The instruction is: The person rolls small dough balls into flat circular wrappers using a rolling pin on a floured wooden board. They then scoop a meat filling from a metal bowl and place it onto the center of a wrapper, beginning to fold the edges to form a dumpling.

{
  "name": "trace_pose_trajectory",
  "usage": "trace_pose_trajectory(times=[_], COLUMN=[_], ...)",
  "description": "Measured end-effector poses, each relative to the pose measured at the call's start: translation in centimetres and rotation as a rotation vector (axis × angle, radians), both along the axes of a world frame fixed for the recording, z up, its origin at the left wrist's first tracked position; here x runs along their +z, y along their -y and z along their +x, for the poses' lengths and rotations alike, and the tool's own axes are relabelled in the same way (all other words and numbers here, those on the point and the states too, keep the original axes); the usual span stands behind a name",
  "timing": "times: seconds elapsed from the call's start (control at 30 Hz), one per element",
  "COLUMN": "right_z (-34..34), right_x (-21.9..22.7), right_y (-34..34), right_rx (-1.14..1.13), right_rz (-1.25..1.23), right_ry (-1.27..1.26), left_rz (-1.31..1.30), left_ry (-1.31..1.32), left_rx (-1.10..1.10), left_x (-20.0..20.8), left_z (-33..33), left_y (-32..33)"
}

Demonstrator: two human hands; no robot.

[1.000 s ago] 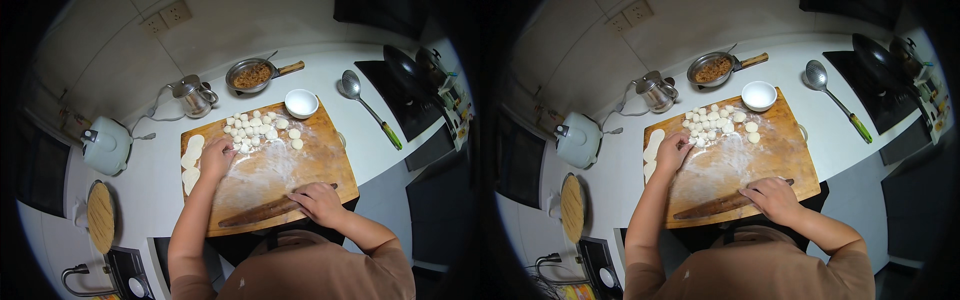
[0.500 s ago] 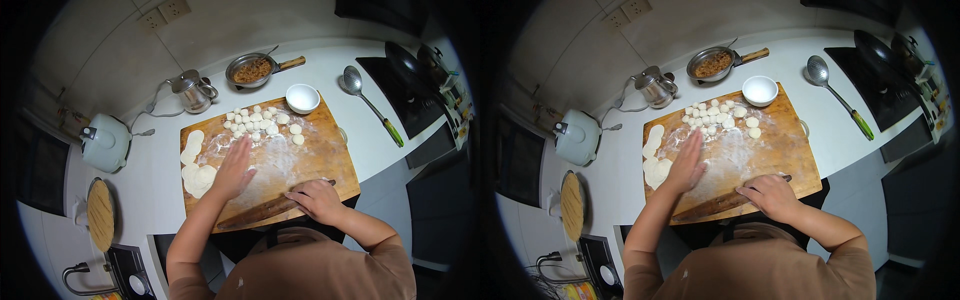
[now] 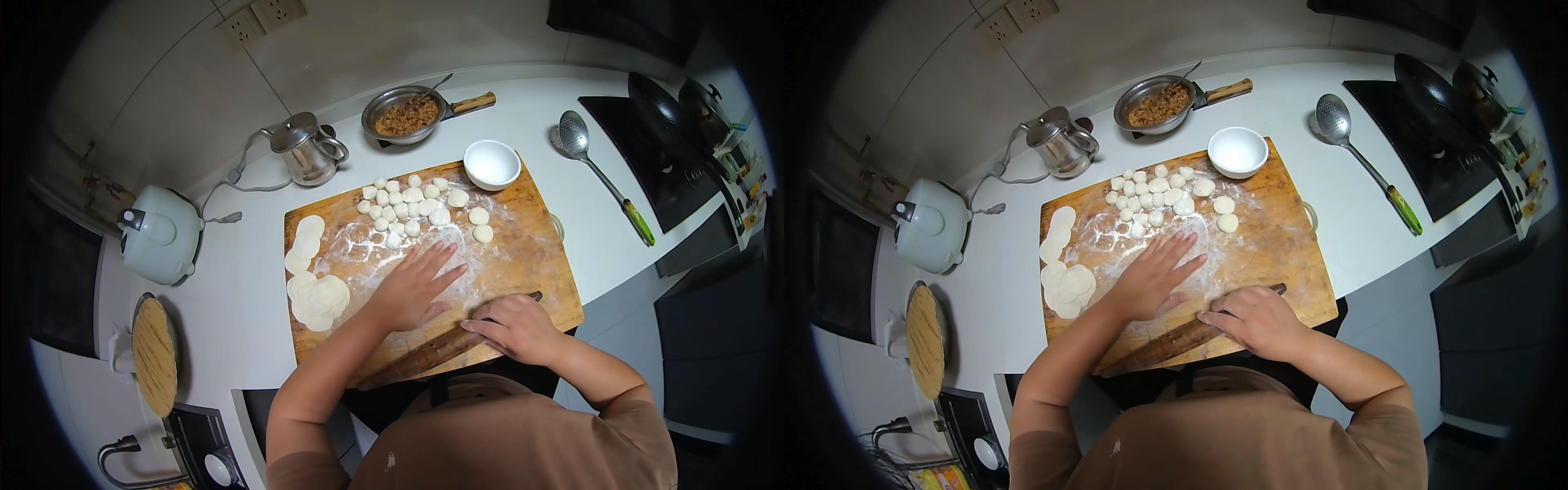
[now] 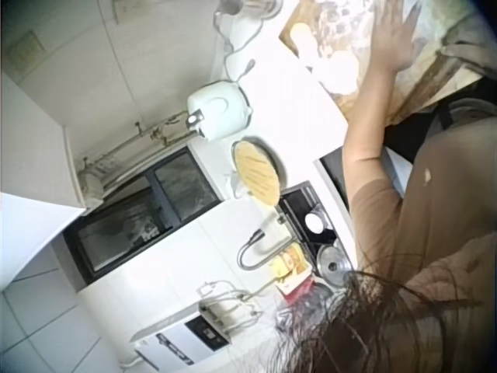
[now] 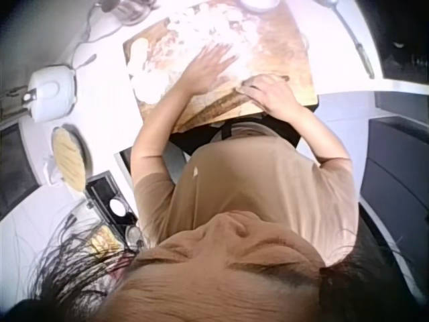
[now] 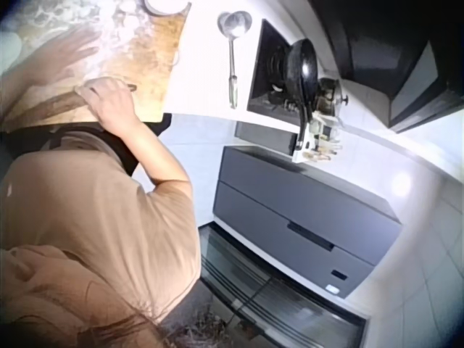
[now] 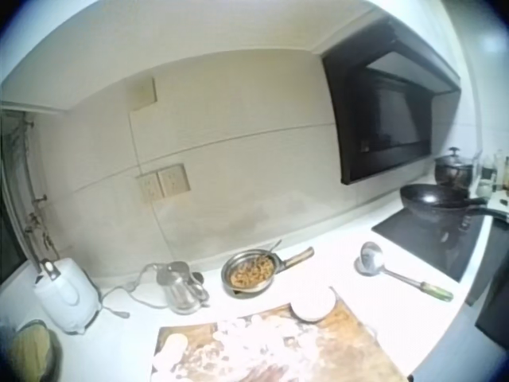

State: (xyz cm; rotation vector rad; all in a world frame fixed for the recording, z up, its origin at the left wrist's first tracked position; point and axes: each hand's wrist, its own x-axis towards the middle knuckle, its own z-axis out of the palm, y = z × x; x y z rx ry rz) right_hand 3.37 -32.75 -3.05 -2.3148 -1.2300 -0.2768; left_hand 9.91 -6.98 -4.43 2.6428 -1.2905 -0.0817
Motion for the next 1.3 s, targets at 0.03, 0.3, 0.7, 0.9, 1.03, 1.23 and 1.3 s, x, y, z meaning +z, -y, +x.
trace_pose_trajectory(times=[0.03,0.3,0.7,0.9,1.03,1.23,1.3], right_z=[0.0,-0.4,2.8,6.9,9.9,8.7,6.7], right_x=[0.1,0.9,1.3,0.8,-0.1,-0.6,-0.4], right_y=[-0.1,0.0,-1.6,-4.8,-7.5,-6.6,-5.4], right_rx=[0.001,-0.029,-0.096,0.048,-0.075,-0.092,-0.041], right_rz=[-0.004,-0.006,-0.033,-0.07,-0.106,-0.119,-0.143], right_ry=[0.002,-0.019,-0.068,-0.004,0.122,0.021,-0.044], left_rz=[0.014,-0.02,-0.072,-0.022,-0.02,0.014,0.023], left_ry=[0.003,-0.089,-0.226,-0.1,0.017,-0.032,-0.135], left_rx=[0.015,-0.024,0.515,0.629,0.765,0.731,0.681], left_x=[0.1,0.2,4.5,1.7,0.9,2.0,2.5], left_z=[0.2,-0.5,-10.4,-12.7,-9.6,-10.6,-13.1], left_y=[0.2,0.2,-5.8,-5.7,-5.9,-5.4,-4.9])
